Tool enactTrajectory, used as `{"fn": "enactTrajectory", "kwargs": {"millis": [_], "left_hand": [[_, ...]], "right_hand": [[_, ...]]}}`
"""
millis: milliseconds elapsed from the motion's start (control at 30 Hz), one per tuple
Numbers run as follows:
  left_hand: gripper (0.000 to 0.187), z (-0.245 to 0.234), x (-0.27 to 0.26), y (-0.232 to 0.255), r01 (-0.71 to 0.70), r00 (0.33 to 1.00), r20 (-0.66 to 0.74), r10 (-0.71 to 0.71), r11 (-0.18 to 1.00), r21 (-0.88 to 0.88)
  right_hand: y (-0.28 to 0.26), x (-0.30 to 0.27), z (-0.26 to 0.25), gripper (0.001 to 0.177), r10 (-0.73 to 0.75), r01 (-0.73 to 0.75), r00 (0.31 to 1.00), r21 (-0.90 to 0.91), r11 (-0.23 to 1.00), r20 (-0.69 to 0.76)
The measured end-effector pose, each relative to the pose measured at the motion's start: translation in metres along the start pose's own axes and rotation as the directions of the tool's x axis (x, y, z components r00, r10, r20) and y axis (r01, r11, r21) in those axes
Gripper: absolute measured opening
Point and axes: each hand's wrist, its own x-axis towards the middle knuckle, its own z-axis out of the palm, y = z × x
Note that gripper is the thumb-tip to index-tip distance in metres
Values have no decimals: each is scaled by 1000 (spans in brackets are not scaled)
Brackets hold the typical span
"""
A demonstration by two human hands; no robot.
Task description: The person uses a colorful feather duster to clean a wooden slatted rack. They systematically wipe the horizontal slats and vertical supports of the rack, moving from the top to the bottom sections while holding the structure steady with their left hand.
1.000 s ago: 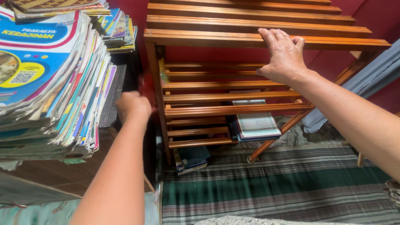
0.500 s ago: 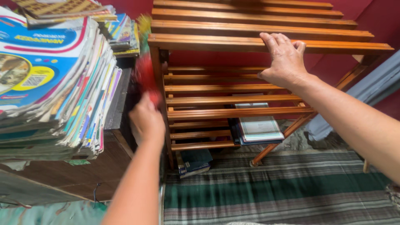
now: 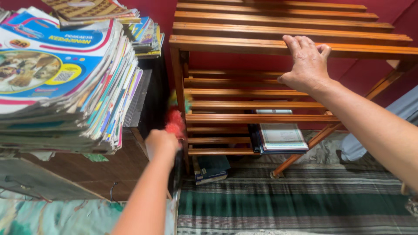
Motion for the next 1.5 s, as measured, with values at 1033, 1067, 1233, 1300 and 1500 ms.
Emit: {"fn": "enactTrajectory", "kwargs": {"millis": [1033, 1067, 1233, 1300, 1500], "left_hand": [[14, 10, 75, 96, -288, 945, -142, 294, 956, 63], [16, 8, 77, 96, -203, 973, -89, 211, 975, 90], [20, 17, 52, 66, -377, 911, -243, 334, 912, -163], [24, 24, 44, 52, -480, 858, -247, 450, 874, -76], [24, 3, 52, 51, -241, 970, -74, 232, 960, -147]], "right_hand": [[-12, -4, -10, 102, 49, -49, 999, 9, 999, 22], [-12, -4, -9, 102, 51, -51, 999, -11, 999, 19], [-12, -4, -9, 102, 83, -82, 996, -18, 996, 37], [-15, -2, -8, 102, 76, -75, 997, -26, 997, 27], [-13, -1, -9, 103, 116, -115, 992, -22, 993, 50]]}}
